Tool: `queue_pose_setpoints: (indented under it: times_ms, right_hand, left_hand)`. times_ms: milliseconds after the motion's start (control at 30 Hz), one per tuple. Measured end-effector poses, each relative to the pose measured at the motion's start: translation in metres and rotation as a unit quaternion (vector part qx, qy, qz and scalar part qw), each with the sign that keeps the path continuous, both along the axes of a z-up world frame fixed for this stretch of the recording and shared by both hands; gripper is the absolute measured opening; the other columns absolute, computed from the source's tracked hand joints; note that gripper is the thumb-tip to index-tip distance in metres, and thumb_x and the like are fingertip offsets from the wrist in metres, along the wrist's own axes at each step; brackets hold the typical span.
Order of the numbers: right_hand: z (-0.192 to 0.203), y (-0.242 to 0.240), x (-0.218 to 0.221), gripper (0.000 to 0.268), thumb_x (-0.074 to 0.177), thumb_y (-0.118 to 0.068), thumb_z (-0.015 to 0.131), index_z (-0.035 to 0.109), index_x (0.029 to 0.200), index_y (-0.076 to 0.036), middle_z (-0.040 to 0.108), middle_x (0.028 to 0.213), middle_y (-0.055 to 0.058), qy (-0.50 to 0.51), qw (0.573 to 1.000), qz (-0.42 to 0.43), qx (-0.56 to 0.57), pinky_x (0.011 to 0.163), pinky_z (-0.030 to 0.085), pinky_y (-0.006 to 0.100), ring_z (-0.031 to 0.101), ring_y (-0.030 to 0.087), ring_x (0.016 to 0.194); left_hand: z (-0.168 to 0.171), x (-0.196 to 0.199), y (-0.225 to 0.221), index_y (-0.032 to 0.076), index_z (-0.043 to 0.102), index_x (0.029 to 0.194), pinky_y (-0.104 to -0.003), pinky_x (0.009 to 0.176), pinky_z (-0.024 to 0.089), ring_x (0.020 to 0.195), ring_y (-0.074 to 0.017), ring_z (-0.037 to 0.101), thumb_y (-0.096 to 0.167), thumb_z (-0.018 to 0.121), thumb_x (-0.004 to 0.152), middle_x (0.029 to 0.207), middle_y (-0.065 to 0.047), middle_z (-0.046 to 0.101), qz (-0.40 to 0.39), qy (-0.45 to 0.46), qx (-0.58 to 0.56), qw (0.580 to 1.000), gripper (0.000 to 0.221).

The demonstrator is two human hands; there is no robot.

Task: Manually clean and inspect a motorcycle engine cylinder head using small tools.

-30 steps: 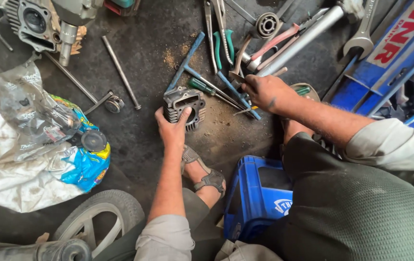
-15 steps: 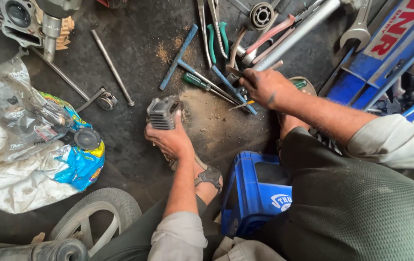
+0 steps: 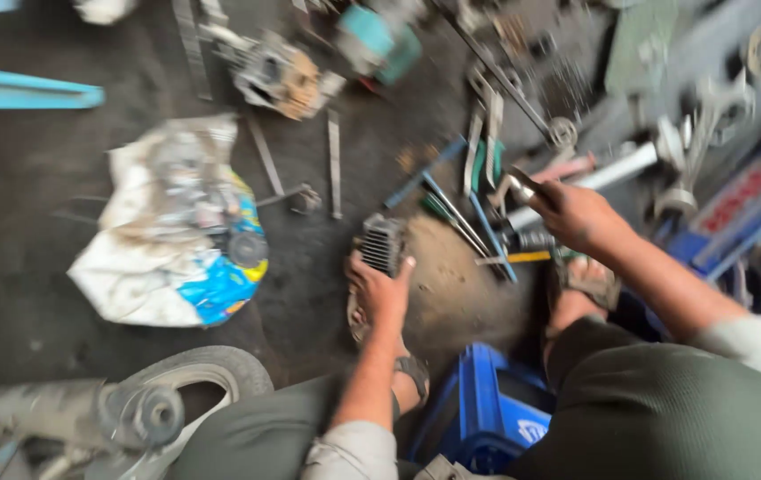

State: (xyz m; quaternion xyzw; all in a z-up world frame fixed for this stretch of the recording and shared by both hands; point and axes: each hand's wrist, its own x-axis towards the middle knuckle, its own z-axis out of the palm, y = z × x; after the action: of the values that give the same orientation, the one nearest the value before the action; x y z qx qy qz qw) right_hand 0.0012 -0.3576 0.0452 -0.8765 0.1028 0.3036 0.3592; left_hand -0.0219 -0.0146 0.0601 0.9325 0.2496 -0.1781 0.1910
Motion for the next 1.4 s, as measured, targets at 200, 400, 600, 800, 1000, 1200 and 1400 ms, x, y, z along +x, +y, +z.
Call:
queue_pose_setpoints:
  times_ms: [200, 400, 600, 800, 1000, 1200, 1400]
  right_hand:
    - [0.131, -0.031, 0.024, 0.037, 0.098, -0.035, 0.062, 0.068, 0.122, -0.008, 0.051, 0.066, 0.009, 0.086, 0.976, -0.174, 0.103, 0.048, 0.035, 0.038, 0.044, 0.019, 0.054]
    - [0.153, -0.109, 0.005, 0.038, 0.108, -0.033, 0.060, 0.059, 0.100, 0.004, 0.051, 0.062, 0.011, -0.081, 0.983, -0.147, 0.073, 0.039, 0.037, 0.039, 0.045, 0.021, 0.049]
    - [0.318, -0.027, -0.015, 0.025, 0.104, -0.030, 0.061, 0.062, 0.104, -0.006, 0.060, 0.066, 0.001, -0.193, 0.961, -0.154, 0.124, 0.041, 0.040, 0.030, 0.051, 0.011, 0.052]
    - [0.397, 0.097, -0.048, 0.030, 0.099, -0.040, 0.066, 0.069, 0.099, -0.010, 0.049, 0.058, 0.005, -0.048, 0.992, -0.084, 0.087, 0.047, 0.034, 0.035, 0.043, 0.017, 0.049]
    - [0.241, 0.105, -0.063, 0.027, 0.095, -0.034, 0.063, 0.064, 0.100, -0.008, 0.068, 0.074, 0.017, -0.232, 0.960, 0.141, -0.074, 0.062, 0.051, 0.050, 0.067, 0.040, 0.069]
    - [0.189, 0.083, -0.054, 0.034, 0.088, -0.033, 0.063, 0.063, 0.110, -0.008, 0.069, 0.083, 0.019, -0.310, 0.923, 0.225, -0.025, 0.062, 0.052, 0.051, 0.068, 0.041, 0.073]
    - [0.110, 0.043, -0.043, 0.028, 0.091, -0.037, 0.065, 0.066, 0.099, -0.011, 0.073, 0.086, 0.014, -0.274, 0.932, 0.229, -0.065, 0.074, 0.055, 0.047, 0.071, 0.036, 0.084]
  left_hand:
    - [0.009, -0.005, -0.035, -0.005, 0.039, 0.138, -0.053, 0.106, 0.039, 0.124, -0.0434, 0.051, 0.046, 0.089, 0.071, 0.132, -0.027, 0.052, -0.041, -0.161, -0.036, 0.986, 0.098]
    - [0.105, 0.002, -0.079, -0.004, 0.043, 0.130, -0.054, 0.109, 0.038, 0.128, -0.0445, 0.049, 0.040, 0.085, 0.080, 0.135, -0.031, 0.050, -0.105, -0.290, -0.140, 0.941, 0.079]
    - [0.183, -0.028, -0.071, -0.001, 0.042, 0.138, -0.055, 0.107, 0.040, 0.127, -0.0441, 0.049, 0.044, 0.079, 0.088, 0.137, -0.029, 0.051, -0.135, -0.271, -0.273, 0.913, 0.077]
    - [0.199, -0.066, -0.041, 0.000, 0.048, 0.135, -0.051, 0.109, 0.042, 0.127, -0.0425, 0.053, 0.046, 0.080, 0.087, 0.135, -0.026, 0.056, -0.193, -0.294, -0.283, 0.892, 0.074]
    - [0.166, -0.076, -0.034, 0.003, 0.051, 0.134, -0.051, 0.104, 0.045, 0.123, -0.0434, 0.056, 0.050, 0.082, 0.081, 0.132, -0.025, 0.059, -0.172, -0.188, -0.248, 0.935, 0.078]
    - [0.134, -0.080, -0.047, 0.001, 0.045, 0.139, -0.052, 0.102, 0.047, 0.124, -0.0459, 0.053, 0.049, 0.085, 0.082, 0.135, -0.028, 0.055, -0.193, -0.153, -0.251, 0.936, 0.084]
    - [0.143, -0.078, -0.059, 0.001, 0.049, 0.136, -0.053, 0.100, 0.049, 0.122, -0.0441, 0.057, 0.049, 0.083, 0.082, 0.132, -0.025, 0.059, -0.208, -0.116, -0.249, 0.939, 0.081]
